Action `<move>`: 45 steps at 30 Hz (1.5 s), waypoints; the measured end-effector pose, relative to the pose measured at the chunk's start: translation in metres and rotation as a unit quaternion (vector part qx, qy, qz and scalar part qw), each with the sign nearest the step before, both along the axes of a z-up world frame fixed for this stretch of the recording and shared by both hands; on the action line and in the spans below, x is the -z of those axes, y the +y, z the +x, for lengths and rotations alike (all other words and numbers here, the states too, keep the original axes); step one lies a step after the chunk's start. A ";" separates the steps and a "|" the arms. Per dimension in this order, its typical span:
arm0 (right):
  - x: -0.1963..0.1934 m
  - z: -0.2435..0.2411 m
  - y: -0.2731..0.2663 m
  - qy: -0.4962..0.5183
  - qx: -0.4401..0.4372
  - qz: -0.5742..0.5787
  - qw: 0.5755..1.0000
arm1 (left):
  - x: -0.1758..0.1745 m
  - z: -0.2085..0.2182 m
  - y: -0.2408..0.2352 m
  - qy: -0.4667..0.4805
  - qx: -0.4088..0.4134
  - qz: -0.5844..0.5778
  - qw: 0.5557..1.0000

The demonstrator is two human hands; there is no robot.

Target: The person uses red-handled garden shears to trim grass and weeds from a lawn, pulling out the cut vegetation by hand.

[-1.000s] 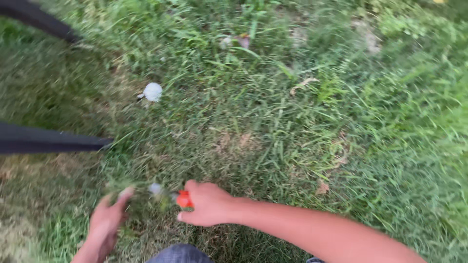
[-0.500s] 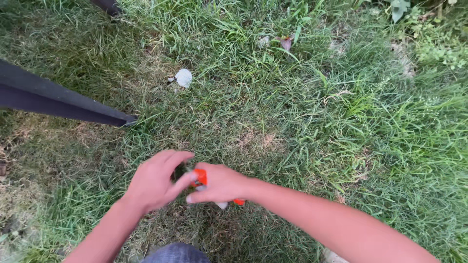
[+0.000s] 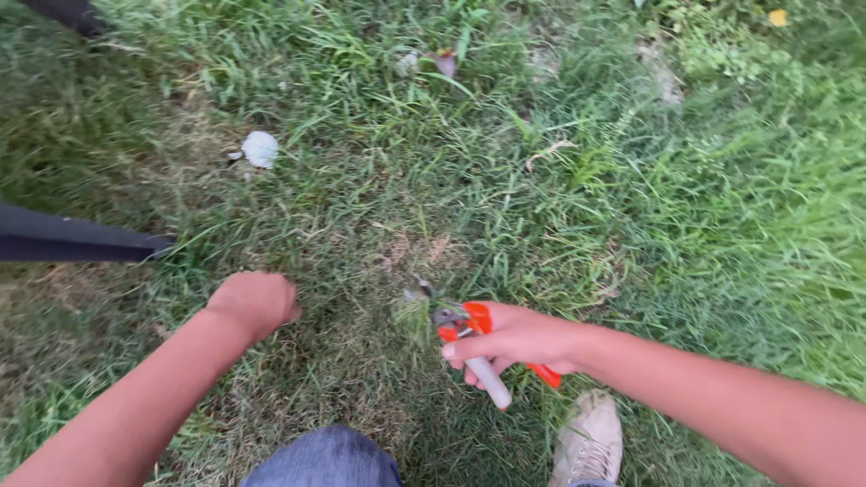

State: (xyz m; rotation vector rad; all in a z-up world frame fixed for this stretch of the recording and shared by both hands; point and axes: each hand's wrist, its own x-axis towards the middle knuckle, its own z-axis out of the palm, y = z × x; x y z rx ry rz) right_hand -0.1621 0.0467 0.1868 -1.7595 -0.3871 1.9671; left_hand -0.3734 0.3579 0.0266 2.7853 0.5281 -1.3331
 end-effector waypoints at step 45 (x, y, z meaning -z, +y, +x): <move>0.131 0.023 -0.126 0.094 0.350 0.030 0.932 | -0.084 0.056 -0.071 -0.143 0.079 0.126 0.978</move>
